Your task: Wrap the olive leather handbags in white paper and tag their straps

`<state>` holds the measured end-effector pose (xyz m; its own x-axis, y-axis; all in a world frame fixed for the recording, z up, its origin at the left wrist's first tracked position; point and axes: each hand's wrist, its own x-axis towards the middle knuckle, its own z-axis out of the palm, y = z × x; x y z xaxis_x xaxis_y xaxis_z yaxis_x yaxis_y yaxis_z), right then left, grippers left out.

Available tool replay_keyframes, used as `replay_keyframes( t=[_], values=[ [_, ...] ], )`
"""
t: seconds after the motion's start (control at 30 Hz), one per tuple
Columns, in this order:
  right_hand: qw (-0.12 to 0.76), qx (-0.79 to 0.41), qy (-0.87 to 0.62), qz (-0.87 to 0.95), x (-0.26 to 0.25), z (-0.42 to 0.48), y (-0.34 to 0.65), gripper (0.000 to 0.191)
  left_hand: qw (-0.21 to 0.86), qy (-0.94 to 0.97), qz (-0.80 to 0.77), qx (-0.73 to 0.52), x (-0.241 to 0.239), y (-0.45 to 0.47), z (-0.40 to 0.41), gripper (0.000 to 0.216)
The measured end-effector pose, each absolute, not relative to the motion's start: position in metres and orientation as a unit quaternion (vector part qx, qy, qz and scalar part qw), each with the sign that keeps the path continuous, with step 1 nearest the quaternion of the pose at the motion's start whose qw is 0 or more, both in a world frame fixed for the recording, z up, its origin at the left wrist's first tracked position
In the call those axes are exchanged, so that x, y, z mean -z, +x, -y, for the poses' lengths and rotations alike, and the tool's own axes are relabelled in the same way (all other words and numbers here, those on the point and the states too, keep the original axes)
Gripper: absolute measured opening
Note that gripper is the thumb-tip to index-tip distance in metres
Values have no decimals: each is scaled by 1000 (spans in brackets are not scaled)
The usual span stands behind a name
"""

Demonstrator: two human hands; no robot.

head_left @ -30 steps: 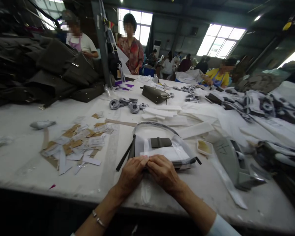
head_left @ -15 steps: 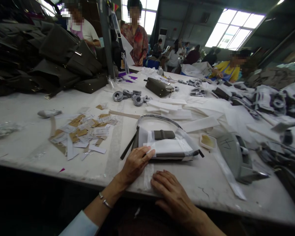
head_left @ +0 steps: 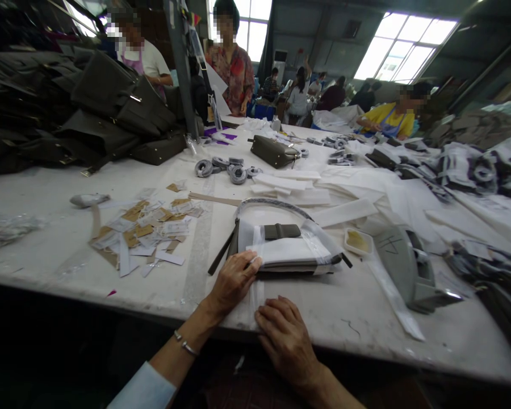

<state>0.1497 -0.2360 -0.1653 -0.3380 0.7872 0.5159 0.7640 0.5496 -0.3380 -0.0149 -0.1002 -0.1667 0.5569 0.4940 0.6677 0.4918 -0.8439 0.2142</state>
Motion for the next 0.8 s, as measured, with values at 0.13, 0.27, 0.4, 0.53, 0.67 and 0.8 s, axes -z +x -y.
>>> replay_keyframes(
  t=[0.13,0.27,0.4,0.53,0.67,0.8],
  values=[
    [372,-74,-475,794,167,234,148,19,-1,884,-285,-371,165,-15,102,38],
    [382,-147,-494,767,162,225,147,9,-14,881,-282,-380,164,-14,102,35],
    [369,-154,-502,767,158,210,153,10,-19,880,-275,-387,164,-13,101,34],
    [420,-143,-474,761,154,199,159,14,-25,877,-275,-393,164,-12,100,31],
    [420,-164,-434,780,150,199,158,16,-39,876,-266,-400,162,-11,99,28],
    [383,-179,-424,801,152,205,155,17,-21,877,-256,-407,161,-10,99,27]
  ],
)
